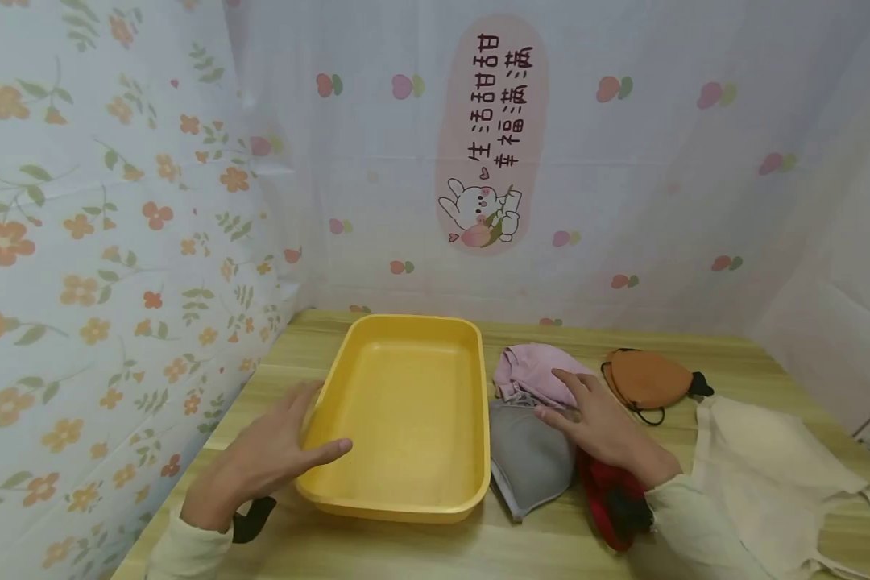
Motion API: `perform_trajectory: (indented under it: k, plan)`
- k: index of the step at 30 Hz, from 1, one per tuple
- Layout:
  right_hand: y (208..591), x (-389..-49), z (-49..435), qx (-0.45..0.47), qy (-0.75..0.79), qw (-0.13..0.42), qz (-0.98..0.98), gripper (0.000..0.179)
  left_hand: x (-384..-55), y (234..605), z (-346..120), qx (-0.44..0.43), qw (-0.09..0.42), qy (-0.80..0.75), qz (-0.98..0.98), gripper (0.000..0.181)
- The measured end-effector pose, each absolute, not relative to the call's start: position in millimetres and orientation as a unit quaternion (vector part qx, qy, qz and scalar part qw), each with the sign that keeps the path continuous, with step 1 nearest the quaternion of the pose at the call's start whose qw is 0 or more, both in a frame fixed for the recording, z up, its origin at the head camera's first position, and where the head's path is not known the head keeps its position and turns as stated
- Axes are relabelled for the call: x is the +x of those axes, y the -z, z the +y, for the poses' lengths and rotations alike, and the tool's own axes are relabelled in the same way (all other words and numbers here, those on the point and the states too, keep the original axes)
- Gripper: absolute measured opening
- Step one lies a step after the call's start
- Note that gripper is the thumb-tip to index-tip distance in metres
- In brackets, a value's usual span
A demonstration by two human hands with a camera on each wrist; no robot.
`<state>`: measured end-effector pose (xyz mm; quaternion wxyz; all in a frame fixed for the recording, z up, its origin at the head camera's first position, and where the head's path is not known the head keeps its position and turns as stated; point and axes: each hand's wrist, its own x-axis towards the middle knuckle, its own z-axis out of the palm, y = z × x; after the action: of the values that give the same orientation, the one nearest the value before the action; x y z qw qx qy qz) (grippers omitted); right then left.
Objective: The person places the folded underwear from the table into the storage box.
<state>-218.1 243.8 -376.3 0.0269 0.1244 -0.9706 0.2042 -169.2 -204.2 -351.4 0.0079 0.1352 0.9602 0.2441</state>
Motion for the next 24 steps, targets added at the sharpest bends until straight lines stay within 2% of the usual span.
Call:
perform_trajectory:
  k: [8,18,24]
  plan:
    - [381.7,-217.0,241.7,0.130,-0.207,-0.043,-0.969,0.085,-164.8,360.9,-210.8,0.134,0.047,-0.309,0.941,0.105]
    - [391.3,-219.6,240.9,0.147,-0.210,-0.044,-0.966,0.089,-160.5,369.6,-218.9,0.137,0.080,-0.344,0.925,0.101]
    - [395.2,-221.8,239.9,0.161,-0.208,-0.064,-0.963,0.097,-156.0,374.0,-219.2,0.141,0.083,-0.362,0.918,0.101]
